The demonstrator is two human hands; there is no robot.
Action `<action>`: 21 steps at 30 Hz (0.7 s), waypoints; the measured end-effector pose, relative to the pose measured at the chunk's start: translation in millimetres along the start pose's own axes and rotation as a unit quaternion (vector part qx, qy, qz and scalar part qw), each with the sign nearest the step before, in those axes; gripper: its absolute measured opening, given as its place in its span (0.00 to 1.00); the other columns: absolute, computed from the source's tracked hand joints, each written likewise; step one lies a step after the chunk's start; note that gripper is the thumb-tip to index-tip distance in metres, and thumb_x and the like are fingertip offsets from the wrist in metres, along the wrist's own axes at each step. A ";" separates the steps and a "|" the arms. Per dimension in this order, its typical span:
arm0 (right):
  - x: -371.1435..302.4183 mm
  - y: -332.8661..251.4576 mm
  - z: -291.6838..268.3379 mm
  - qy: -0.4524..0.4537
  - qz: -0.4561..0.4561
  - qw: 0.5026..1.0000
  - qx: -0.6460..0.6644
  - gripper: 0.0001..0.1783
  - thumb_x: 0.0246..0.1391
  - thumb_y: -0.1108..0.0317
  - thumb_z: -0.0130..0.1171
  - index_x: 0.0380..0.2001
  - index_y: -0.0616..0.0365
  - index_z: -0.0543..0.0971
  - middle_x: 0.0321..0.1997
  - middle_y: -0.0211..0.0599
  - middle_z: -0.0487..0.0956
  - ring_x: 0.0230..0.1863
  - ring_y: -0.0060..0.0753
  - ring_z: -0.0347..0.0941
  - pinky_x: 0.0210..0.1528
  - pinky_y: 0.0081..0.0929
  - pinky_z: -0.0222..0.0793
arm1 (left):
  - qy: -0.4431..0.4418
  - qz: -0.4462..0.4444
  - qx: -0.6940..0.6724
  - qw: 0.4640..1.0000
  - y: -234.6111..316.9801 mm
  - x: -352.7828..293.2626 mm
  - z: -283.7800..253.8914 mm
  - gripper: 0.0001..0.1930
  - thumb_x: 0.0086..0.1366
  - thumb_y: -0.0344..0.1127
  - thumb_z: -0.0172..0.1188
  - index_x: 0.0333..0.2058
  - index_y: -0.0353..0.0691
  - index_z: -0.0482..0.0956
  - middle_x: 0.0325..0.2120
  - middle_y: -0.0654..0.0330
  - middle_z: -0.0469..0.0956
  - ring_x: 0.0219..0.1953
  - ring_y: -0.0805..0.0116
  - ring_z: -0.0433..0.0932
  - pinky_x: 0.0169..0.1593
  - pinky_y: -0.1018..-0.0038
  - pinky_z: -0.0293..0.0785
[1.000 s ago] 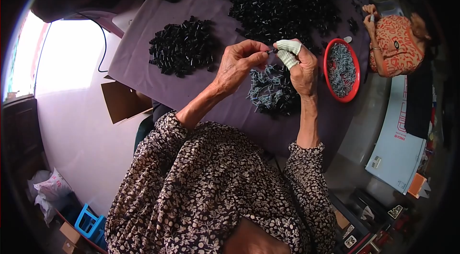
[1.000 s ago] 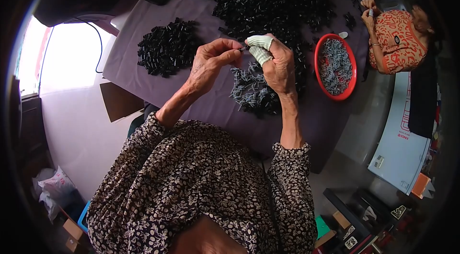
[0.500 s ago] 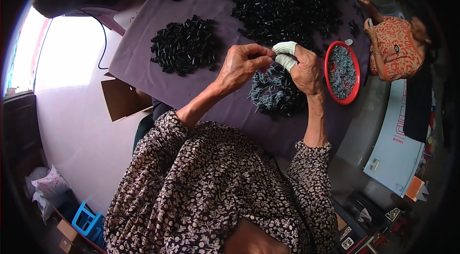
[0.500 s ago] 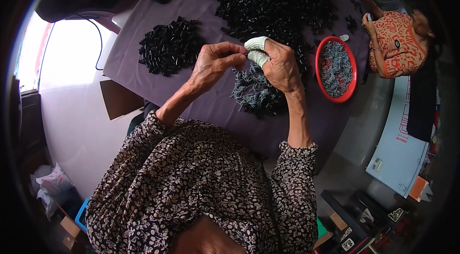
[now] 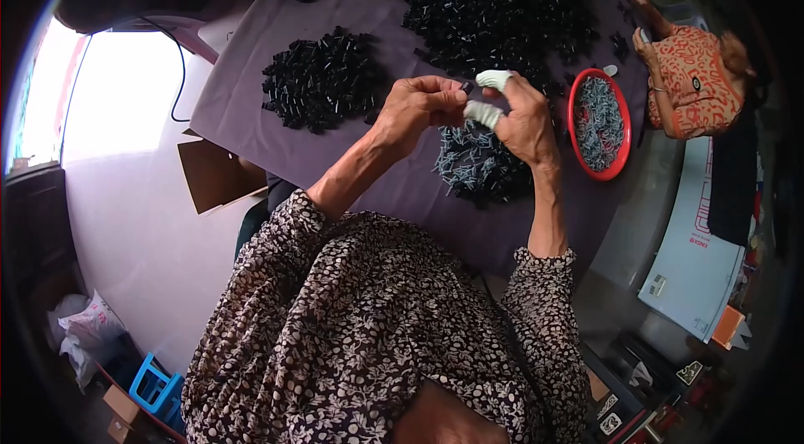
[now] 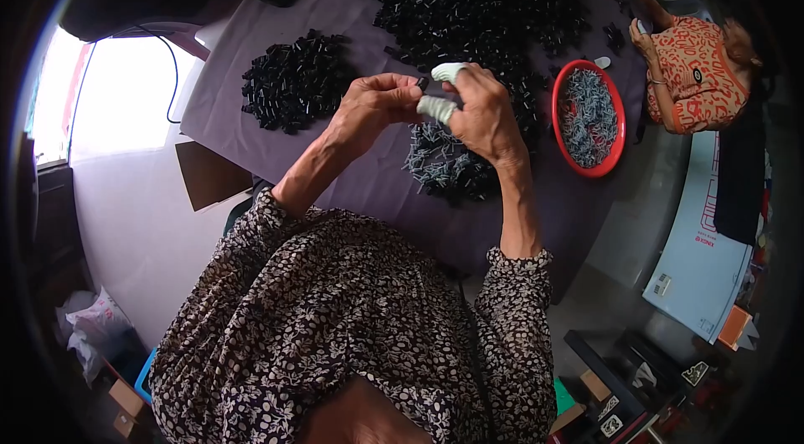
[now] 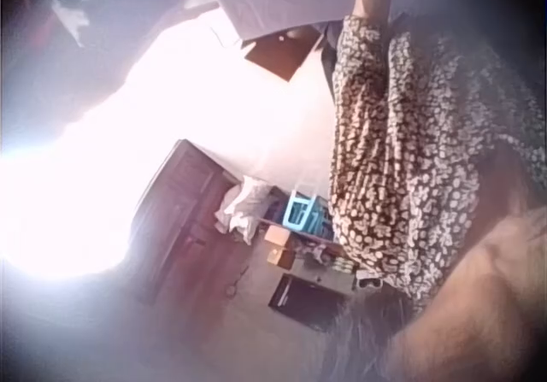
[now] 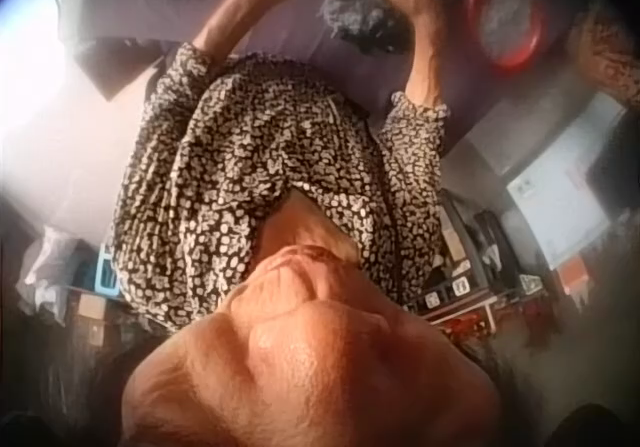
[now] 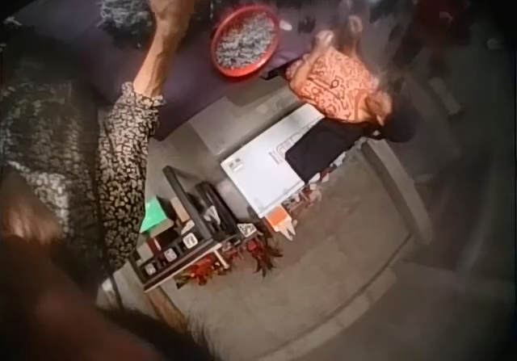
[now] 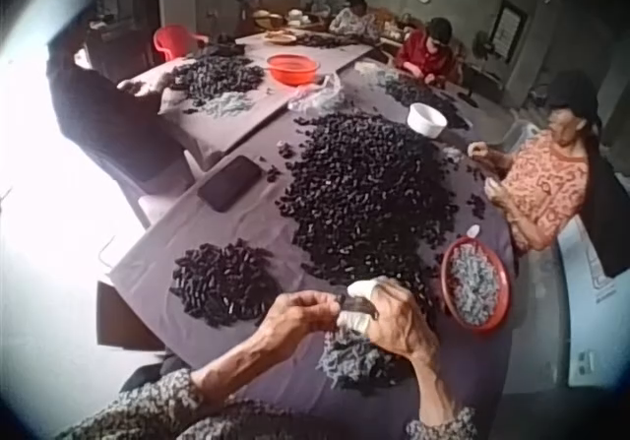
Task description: The person assembles plastic components by repeatedly fitting small grey pieces into black plastic parts by hand.
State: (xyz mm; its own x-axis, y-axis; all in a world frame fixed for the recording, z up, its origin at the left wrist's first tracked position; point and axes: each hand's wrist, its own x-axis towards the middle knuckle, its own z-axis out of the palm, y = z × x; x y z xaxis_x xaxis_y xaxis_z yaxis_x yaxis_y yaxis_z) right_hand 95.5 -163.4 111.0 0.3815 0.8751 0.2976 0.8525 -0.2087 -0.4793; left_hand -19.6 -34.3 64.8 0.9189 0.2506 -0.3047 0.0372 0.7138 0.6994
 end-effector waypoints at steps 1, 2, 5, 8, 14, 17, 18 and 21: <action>3.5 -4.9 1.0 0.007 -0.066 0.997 -0.036 0.19 0.36 0.67 0.65 0.33 0.63 0.74 0.28 0.39 0.74 0.30 0.38 0.71 0.33 0.30 0.67 | 0.005 -0.001 0.006 1.000 -1.5 0.1 -1.2 0.06 0.56 0.29 0.58 0.30 0.32 0.75 0.25 0.60 0.76 0.27 0.73 0.76 0.35 0.77 0.74; 3.2 -5.1 3.3 0.008 -0.064 0.997 -0.038 0.19 0.36 0.67 0.65 0.33 0.63 0.74 0.28 0.39 0.74 0.30 0.38 0.71 0.33 0.30 0.67 | 0.008 -0.003 0.012 1.000 -3.6 1.6 -1.3 0.06 0.57 0.29 0.57 0.31 0.32 0.74 0.26 0.60 0.76 0.29 0.73 0.76 0.38 0.77 0.73; 1.9 -3.7 8.0 -0.042 -0.059 0.989 -0.125 0.16 0.31 0.74 0.61 0.29 0.65 0.73 0.30 0.40 0.73 0.33 0.41 0.69 0.37 0.35 0.64 | 0.019 -0.007 -0.009 1.000 -8.6 5.8 -1.0 0.05 0.54 0.28 0.60 0.28 0.32 0.76 0.24 0.60 0.76 0.26 0.73 0.76 0.33 0.78 0.73; 3.5 -5.5 6.9 -0.073 -0.064 0.986 -0.136 0.13 0.31 0.76 0.58 0.26 0.65 0.71 0.28 0.42 0.72 0.32 0.43 0.68 0.37 0.36 0.64 | 0.016 -0.010 0.006 1.000 -9.7 5.0 -0.4 0.05 0.53 0.28 0.60 0.28 0.32 0.76 0.24 0.60 0.76 0.26 0.73 0.75 0.34 0.78 0.73; -8.6 0.2 15.5 -0.073 -0.074 0.990 -0.095 0.09 0.32 0.77 0.54 0.24 0.65 0.69 0.27 0.46 0.70 0.32 0.49 0.67 0.36 0.39 0.64 | 0.010 -0.037 0.067 0.997 -15.9 0.8 -0.8 0.07 0.55 0.29 0.59 0.31 0.32 0.76 0.27 0.58 0.76 0.30 0.70 0.76 0.39 0.75 0.73; -17.4 -0.1 18.2 -0.075 -0.073 0.990 -0.095 0.09 0.33 0.77 0.52 0.24 0.66 0.69 0.26 0.46 0.69 0.32 0.48 0.67 0.36 0.39 0.63 | -0.009 -0.031 0.070 0.997 -22.1 0.7 -1.2 0.09 0.55 0.32 0.60 0.32 0.32 0.76 0.26 0.58 0.77 0.29 0.71 0.76 0.37 0.76 0.73; -18.6 -0.5 19.8 -0.073 -0.066 0.990 -0.102 0.09 0.34 0.77 0.52 0.25 0.66 0.68 0.26 0.46 0.69 0.32 0.48 0.66 0.36 0.39 0.63 | -0.013 -0.030 0.062 0.998 -23.8 0.5 -2.4 0.09 0.55 0.32 0.60 0.32 0.32 0.76 0.25 0.58 0.77 0.29 0.72 0.76 0.36 0.77 0.73; -20.0 -3.0 22.9 -0.054 -0.089 0.985 -0.135 0.05 0.32 0.76 0.52 0.19 0.62 0.68 0.23 0.41 0.69 0.29 0.42 0.67 0.33 0.35 0.63 | -0.002 -0.030 0.084 0.996 -26.1 -4.0 -3.7 0.09 0.55 0.32 0.60 0.31 0.31 0.76 0.25 0.58 0.77 0.28 0.72 0.75 0.36 0.76 0.73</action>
State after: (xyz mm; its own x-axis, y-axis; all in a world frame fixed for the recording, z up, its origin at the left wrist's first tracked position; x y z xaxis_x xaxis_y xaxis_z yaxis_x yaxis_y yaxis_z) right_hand 77.1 -170.3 87.6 0.1893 0.9470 0.2596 0.9721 -0.1434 -0.1859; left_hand -25.6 -51.5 45.4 0.9147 0.2080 -0.3465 0.1567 0.6078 0.7784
